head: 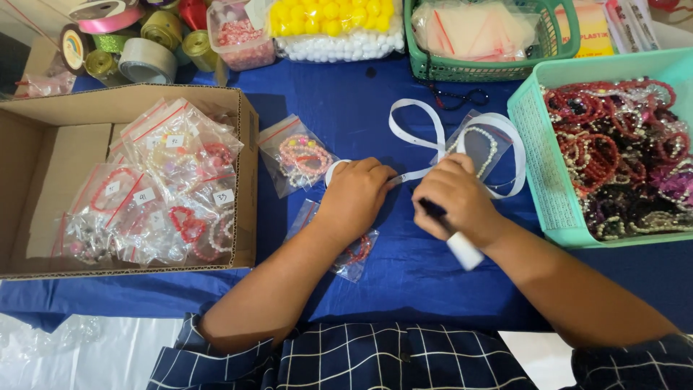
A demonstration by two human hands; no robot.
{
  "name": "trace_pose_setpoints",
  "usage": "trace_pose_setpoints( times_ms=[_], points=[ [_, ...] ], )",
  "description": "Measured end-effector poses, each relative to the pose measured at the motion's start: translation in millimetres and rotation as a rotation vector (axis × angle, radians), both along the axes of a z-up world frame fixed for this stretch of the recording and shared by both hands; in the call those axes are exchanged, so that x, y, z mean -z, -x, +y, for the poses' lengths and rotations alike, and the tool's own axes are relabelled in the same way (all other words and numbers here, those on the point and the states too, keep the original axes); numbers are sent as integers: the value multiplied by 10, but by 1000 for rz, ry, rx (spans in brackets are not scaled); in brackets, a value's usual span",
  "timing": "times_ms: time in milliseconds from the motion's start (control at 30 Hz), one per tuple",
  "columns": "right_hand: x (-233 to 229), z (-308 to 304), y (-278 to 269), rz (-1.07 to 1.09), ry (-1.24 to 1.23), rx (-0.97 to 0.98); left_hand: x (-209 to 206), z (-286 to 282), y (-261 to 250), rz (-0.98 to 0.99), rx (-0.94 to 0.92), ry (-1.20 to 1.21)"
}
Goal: The person packages several beaded bracelets by placing them into individual plastic bags and writing on labels attached to white ribbons.
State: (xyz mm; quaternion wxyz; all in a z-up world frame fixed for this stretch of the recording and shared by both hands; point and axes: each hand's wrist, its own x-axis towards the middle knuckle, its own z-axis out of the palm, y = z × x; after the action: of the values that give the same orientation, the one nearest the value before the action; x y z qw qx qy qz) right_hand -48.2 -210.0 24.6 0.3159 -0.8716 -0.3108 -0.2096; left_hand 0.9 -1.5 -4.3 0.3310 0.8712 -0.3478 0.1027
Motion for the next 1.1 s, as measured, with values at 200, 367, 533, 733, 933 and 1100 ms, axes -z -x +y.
trace_pose_setpoints(
  times_ms=[200, 367, 533, 733, 933, 1100],
  points=[
    [94, -6, 58, -72, 259, -72, -53, 17, -15, 31, 2, 105],
    [52, 12, 55, -57, 191, 105, -131, 17, 3, 104, 42, 200],
    [78, 29, 31, -17, 47, 181, -133, -25, 70, 48, 106, 200],
    [166, 4, 10, 41, -60, 207, -167, 0, 96, 7, 180, 146],
    [190, -21, -2, 48, -90, 219, -149, 32, 78, -37, 179, 116],
    [175, -49, -14, 57, -114, 226, -192, 69, 56, -87, 95, 71]
  ],
)
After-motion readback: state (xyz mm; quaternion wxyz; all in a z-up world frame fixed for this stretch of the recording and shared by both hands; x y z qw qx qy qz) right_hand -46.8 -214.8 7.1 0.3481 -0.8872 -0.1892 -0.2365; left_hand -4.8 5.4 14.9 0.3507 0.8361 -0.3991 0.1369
